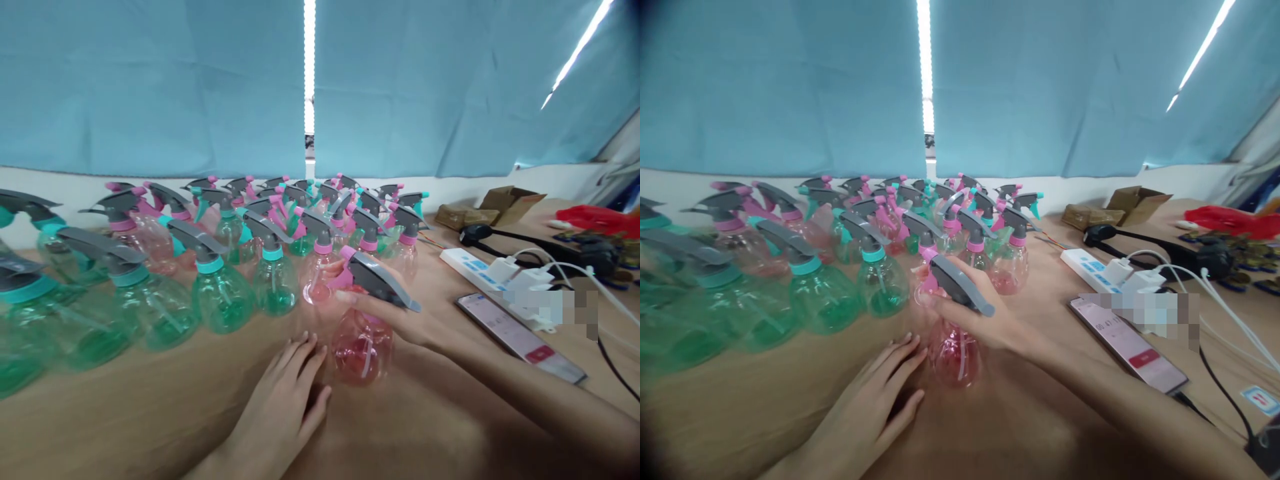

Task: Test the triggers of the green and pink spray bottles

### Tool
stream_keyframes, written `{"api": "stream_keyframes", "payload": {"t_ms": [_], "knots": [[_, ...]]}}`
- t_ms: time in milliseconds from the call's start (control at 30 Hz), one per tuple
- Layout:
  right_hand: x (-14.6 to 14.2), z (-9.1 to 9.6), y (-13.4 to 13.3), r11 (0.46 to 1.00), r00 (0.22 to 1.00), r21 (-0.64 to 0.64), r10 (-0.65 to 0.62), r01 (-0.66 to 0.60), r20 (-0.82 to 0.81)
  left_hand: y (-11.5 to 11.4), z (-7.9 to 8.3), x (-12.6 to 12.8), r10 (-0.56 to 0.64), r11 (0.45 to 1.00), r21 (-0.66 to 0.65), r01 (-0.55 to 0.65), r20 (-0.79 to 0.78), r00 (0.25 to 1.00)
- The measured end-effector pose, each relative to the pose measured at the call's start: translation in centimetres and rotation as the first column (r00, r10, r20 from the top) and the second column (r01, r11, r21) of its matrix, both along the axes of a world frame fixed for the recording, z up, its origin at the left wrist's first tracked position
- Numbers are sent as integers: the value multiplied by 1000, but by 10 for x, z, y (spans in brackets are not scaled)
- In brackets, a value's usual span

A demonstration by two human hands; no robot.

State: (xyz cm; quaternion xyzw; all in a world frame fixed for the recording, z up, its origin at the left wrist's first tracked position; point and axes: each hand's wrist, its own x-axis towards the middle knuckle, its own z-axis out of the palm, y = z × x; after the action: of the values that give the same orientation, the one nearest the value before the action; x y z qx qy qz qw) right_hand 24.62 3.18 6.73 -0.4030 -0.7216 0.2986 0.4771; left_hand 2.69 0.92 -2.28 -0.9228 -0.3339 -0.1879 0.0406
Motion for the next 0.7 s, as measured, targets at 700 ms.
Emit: {"api": "stream_keyframes", "payload": {"t_ms": [700], "knots": [[-3,9,-3,998,998,17,58,-58,26,1,-1,0,-24,999,30,24,7,1000]]}}
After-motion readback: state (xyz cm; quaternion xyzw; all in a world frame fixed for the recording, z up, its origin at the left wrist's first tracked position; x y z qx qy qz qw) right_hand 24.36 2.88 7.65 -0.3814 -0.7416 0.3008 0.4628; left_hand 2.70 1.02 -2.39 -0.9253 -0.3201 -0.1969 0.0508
